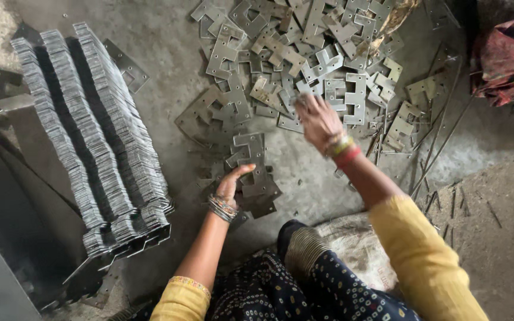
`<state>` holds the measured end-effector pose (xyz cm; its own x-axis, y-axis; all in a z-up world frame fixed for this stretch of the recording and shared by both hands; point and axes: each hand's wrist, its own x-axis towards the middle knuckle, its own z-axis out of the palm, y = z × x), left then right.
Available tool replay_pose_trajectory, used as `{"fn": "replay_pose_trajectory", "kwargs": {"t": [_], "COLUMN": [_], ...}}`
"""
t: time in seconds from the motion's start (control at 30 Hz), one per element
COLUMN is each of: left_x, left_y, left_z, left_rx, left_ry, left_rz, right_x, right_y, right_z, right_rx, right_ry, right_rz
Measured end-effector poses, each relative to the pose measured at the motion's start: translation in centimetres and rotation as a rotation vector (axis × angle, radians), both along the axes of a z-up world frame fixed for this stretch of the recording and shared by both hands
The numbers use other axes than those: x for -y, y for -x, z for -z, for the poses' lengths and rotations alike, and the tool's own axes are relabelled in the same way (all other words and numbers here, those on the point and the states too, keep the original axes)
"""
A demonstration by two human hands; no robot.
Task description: The person sits on the floor and sorts metal pieces by picking them up from a pile and stacking them neatly. The person handles the pieces by hand, organizing them into a stack.
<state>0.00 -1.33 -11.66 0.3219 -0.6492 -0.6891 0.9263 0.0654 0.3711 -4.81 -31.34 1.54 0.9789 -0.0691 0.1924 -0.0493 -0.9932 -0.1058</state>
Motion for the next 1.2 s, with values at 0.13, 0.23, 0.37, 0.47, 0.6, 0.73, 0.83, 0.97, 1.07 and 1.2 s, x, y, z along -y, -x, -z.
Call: {"fn": "replay_pose_trajectory", "kwargs": {"t": [0.13,0.23,0.37,0.47,0.6,0.73,0.83,0.97,1.07,1.2], "left_x": [0.2,-0.3,-0.8,-0.7,0.2,0.4,0.2,0.0,-0.5,-0.8], "left_y": [0.4,0.5,1.1,1.4,1.5,1.0,0.9,0.6,1.0,1.3], "left_z": [0.3,0.0,-0.9,-1.7,-1.9,-1.4,-1.3,-2.5,-3.7,-5.1], "left_rx": [-0.024,0.109,-0.113,-0.159,0.188,-0.120,-0.148,-0.126,-0.186,-0.077], "left_ry": [0.058,-0.078,-0.067,0.041,-0.046,0.019,0.076,0.157,0.142,-0.040], "left_rz": [0.016,-0.057,-0.121,-0.111,-0.135,-0.162,-0.138,-0.169,-0.213,-0.313], "right_x": [3.7,3.4,2.8,2.3,-0.1,-2.3,-2.1,-2.8,-4.7,-6.2], "right_y": [-3.7,-3.2,-0.8,-0.2,0.2,-0.5,-2.7,-6.4,-5.1,-2.5], "right_z": [3.3,4.8,4.2,2.2,-1.0,-1.7,0.8,6.1,8.3,5.5], "right_rx": [-0.036,-0.209,0.027,0.133,-0.142,-0.141,-0.240,-0.245,-0.148,-0.314], "right_ry": [0.203,0.295,0.216,0.104,-0.381,-0.739,-0.518,0.027,0.116,0.031], "right_rz": [0.048,-0.001,-0.119,-0.089,0.305,0.192,0.179,0.168,0.171,0.202]}}
